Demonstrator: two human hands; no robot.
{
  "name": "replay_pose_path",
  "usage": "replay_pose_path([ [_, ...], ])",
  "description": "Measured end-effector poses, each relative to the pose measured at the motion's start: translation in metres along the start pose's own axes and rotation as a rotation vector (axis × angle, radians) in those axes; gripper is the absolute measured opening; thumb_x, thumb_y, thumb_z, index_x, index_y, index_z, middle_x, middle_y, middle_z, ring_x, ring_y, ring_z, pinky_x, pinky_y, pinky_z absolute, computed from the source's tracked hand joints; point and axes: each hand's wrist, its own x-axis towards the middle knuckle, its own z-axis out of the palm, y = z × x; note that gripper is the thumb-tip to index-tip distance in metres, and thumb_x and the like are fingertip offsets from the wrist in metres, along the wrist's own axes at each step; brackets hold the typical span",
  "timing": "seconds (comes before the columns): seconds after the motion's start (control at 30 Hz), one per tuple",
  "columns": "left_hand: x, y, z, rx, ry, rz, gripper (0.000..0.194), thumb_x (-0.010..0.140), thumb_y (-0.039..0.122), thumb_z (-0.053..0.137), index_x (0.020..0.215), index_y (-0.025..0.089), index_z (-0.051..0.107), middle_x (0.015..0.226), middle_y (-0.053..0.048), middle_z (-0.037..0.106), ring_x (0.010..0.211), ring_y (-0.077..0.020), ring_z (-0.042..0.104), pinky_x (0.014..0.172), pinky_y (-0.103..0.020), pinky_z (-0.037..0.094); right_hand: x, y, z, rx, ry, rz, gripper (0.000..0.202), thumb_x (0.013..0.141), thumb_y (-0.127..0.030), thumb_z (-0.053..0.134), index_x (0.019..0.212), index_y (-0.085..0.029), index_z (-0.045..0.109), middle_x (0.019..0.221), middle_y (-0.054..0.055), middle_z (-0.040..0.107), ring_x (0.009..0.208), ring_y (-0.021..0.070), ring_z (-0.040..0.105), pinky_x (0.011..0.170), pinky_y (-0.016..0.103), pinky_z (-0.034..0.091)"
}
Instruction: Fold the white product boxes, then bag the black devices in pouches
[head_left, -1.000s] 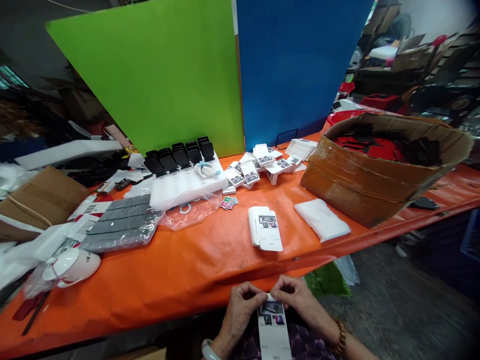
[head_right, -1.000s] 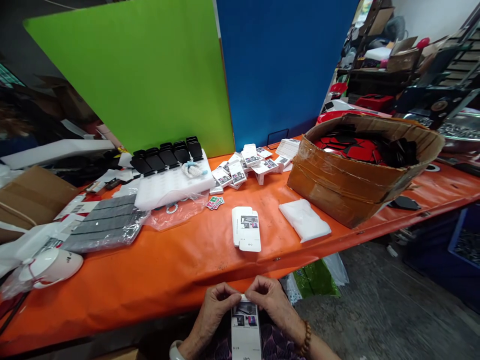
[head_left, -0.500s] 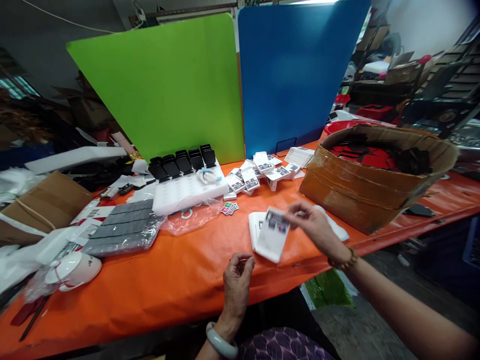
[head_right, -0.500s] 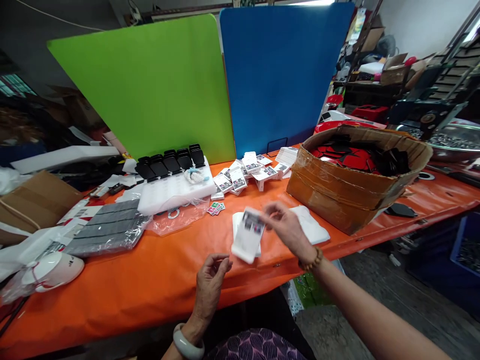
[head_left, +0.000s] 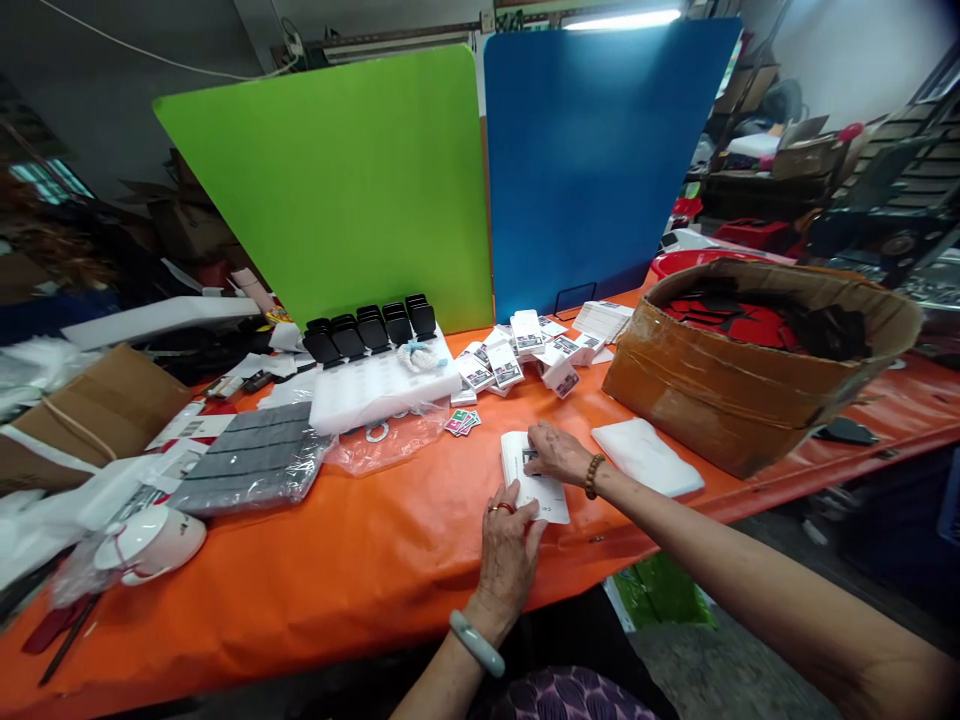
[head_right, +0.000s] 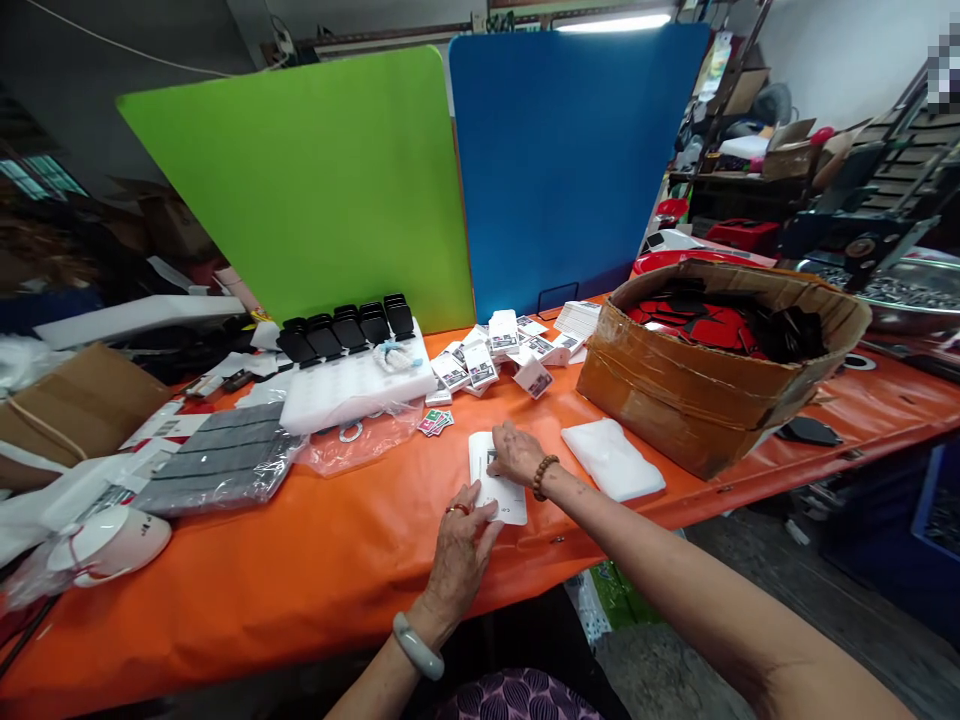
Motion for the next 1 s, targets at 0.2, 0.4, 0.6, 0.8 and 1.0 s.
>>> replay_pose_path([
  [0.2, -0.001, 0.001, -0.004, -0.083, 0.000, -0.040, 0.026, 0.076, 0.009, 0.065, 0.100, 0.018, 0.069, 0.132, -0.017, 0.056, 0.123, -0.0326, 0.051, 0.101, -0.054, 0.043, 0.002, -0.007, -0.011, 0.001, -0.019, 0.029, 0.021, 0.066, -0.009, 0.067, 0.084, -0.012, 0.056, 0.083, 0.009, 0.064, 0.070, 0.0168, 0.054, 0.053, 0.023, 0.026],
  [0.4, 0.002, 0.017, -0.017, -0.343, 0.145, -0.148, 0.046, 0.087, 0.016, 0.049, 0.133, 0.011, 0.048, 0.127, -0.019, 0.057, 0.116, -0.0264, 0.056, 0.095, -0.043, 0.049, -0.018, -0.009, -0.024, 0.140, 0.012, 0.057, 0.017, 0.066, -0.009, 0.063, 0.079, -0.015, 0.055, 0.072, 0.003, 0.063, 0.062, 0.0134, 0.053, 0.051, 0.022, 0.029],
  [0.6, -0.004, 0.028, -0.028, -0.368, 0.104, -0.185, 0.041, 0.092, 0.020, 0.037, 0.127, 0.009, 0.056, 0.098, -0.016, 0.068, 0.086, -0.0237, 0.065, 0.078, -0.036, 0.053, -0.063, -0.024, -0.019, 0.383, -0.013, 0.065, 0.007, 0.068, -0.012, 0.056, 0.066, -0.017, 0.051, 0.060, -0.002, 0.057, 0.052, 0.0099, 0.052, 0.047, 0.019, 0.035],
  [0.8, -0.028, 0.029, -0.027, -0.277, 0.019, -0.218, 0.046, 0.088, 0.025, 0.047, 0.132, 0.011, 0.053, 0.106, -0.019, 0.067, 0.095, -0.0283, 0.063, 0.086, -0.041, 0.049, -0.084, -0.026, 0.007, 1.054, -0.174, 0.169, 0.018, 0.064, -0.022, 0.060, 0.065, -0.021, 0.042, 0.045, -0.012, 0.041, 0.031, 0.0036, 0.031, 0.032, 0.017, 0.023],
  [1.0, -0.046, 0.036, -0.028, -0.516, -0.048, -0.327, 0.039, 0.084, 0.027, 0.056, 0.121, 0.018, 0.060, 0.101, -0.010, 0.070, 0.088, -0.0232, 0.063, 0.080, -0.033, 0.049, -0.096, -0.038, 0.027, 1.186, -0.237, 0.149, 0.017, 0.064, -0.022, 0.061, 0.065, -0.020, 0.044, 0.045, -0.011, 0.041, 0.034, 0.0032, 0.028, 0.034, 0.017, 0.020],
])
